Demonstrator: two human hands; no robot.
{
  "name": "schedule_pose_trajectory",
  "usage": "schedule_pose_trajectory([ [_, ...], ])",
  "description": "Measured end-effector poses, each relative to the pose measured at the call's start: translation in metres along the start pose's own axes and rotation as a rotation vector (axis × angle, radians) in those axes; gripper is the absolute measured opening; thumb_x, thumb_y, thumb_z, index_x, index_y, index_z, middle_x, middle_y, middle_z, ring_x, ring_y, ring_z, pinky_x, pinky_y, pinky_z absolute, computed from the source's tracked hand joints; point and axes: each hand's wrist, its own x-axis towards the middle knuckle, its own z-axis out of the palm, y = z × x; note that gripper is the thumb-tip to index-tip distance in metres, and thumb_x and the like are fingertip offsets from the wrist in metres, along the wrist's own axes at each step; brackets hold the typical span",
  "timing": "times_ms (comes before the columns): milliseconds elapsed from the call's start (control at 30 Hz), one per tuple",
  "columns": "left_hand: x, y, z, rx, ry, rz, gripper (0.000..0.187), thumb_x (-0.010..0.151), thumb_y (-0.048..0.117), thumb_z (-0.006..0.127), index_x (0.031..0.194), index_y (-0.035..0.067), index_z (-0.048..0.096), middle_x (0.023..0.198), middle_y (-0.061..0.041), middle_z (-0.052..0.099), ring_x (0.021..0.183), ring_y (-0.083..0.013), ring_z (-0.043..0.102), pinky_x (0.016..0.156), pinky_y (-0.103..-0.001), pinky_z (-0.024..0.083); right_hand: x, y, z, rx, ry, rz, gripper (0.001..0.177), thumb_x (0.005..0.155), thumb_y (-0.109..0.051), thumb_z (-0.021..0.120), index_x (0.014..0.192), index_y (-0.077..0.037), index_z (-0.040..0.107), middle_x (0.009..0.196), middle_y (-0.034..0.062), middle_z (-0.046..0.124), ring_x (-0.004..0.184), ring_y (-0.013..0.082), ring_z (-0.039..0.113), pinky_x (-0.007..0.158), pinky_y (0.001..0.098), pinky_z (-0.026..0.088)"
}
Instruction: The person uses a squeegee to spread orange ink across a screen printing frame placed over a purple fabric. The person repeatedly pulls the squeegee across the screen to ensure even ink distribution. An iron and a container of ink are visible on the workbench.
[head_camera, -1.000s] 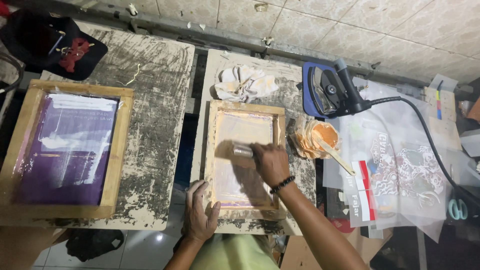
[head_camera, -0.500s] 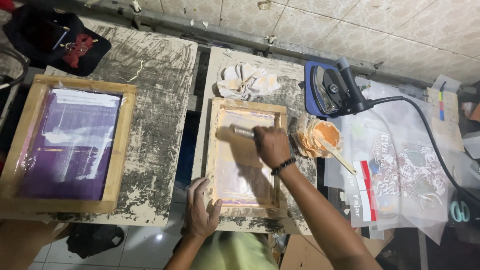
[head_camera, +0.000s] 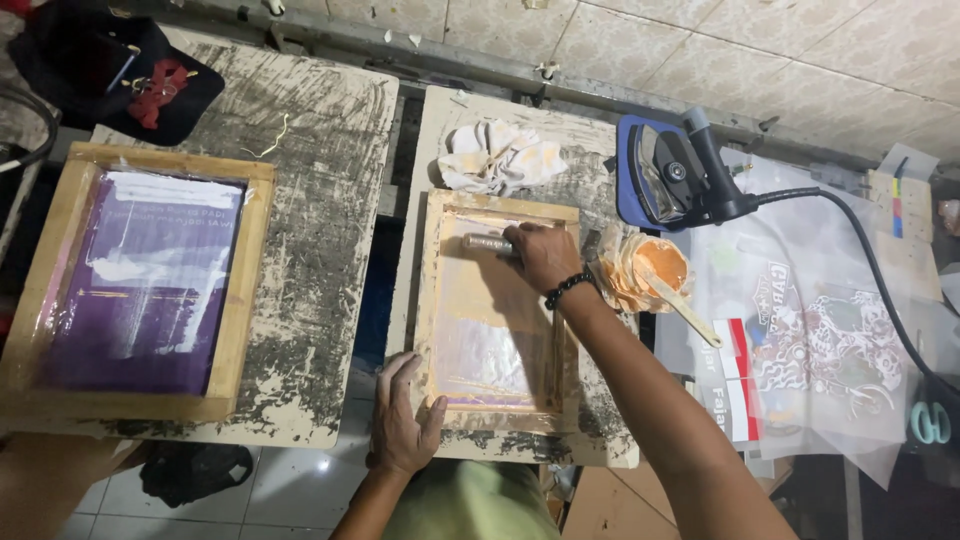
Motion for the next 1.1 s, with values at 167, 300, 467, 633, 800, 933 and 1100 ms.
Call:
schedule_pose_trajectory([
  [167,0.002,0.0,0.004,-0.043,-0.003,-0.048,0.065,0.099,0.049,0.05,0.142,0.001,0.051,0.141,-0.018,0.051,0.131,-0.0343,0.054,0.109,-0.047,0.047,-0.053,-0.054,-0.015,0.042,-0.007,0.017,0.017,0.1,-0.027,0.07,0.098,-0.011,0.069,0.062,0.0011,0.06,0.043,0.0162,0.055,0.037,0.0303,0.054],
  [300,0.001,0.002,0.001,0.002,-0.012,-0.038,0.067,0.098,0.049,0.05,0.145,0.001,0.047,0.142,-0.02,0.051,0.132,-0.0355,0.054,0.107,-0.046,0.049,-0.097,-0.098,-0.034,0.09,-0.017,-0.013,0.011,0.095,-0.012,0.073,0.106,-0.012,0.072,0.063,0.002,0.058,0.042,0.017,0.049,0.034,0.0279,0.053],
  [467,0.0,0.001,0.001,-0.012,0.024,0.016,0.065,0.099,0.047,0.05,0.144,-0.001,0.049,0.139,-0.022,0.052,0.131,-0.0371,0.055,0.109,-0.047,0.048,-0.111,-0.094,-0.059,0.201,-0.278,0.082,0.01,0.095,-0.019,0.071,0.105,-0.017,0.071,0.072,0.0017,0.068,0.054,0.0163,0.065,0.053,0.0305,0.062],
  [633,-0.003,0.004,-0.002,-0.039,0.023,-0.001,0.065,0.1,0.048,0.051,0.144,0.001,0.049,0.139,-0.021,0.053,0.128,-0.036,0.057,0.107,-0.045,0.05,-0.109,-0.071,-0.08,0.31,-0.302,0.145,0.02,0.09,-0.032,0.076,0.095,-0.013,0.071,0.074,0.0027,0.074,0.061,0.018,0.071,0.056,0.0299,0.063],
  [800,0.003,0.0,0.002,-0.032,0.039,0.012,0.063,0.099,0.045,0.051,0.145,0.001,0.048,0.14,-0.021,0.053,0.131,-0.0352,0.056,0.11,-0.046,0.048,-0.098,-0.06,-0.052,0.458,-0.574,0.204,0.039,0.084,-0.02,0.078,0.122,-0.014,0.07,0.106,0.0067,0.078,0.088,0.0213,0.076,0.084,0.0319,0.064],
  [933,0.001,-0.002,0.0,-0.04,0.022,0.003,0.064,0.1,0.046,0.051,0.144,0.0,0.048,0.14,-0.02,0.052,0.131,-0.0354,0.056,0.111,-0.047,0.048,-0.092,-0.06,-0.027,0.464,-0.63,0.156,0.044,0.079,-0.028,0.085,0.118,-0.014,0.071,0.105,0.0059,0.078,0.09,0.0223,0.076,0.084,0.0344,0.063],
  [1100,0.001,-0.004,0.005,-0.045,0.03,-0.044,0.071,0.096,0.053,0.052,0.144,0.0,0.047,0.139,-0.021,0.052,0.13,-0.0346,0.054,0.109,-0.046,0.048,-0.072,-0.064,-0.038,0.451,-0.727,0.229,0.046,0.079,-0.02,0.084,0.123,-0.017,0.069,0.116,0.0056,0.076,0.096,0.0218,0.075,0.089,0.0329,0.063],
])
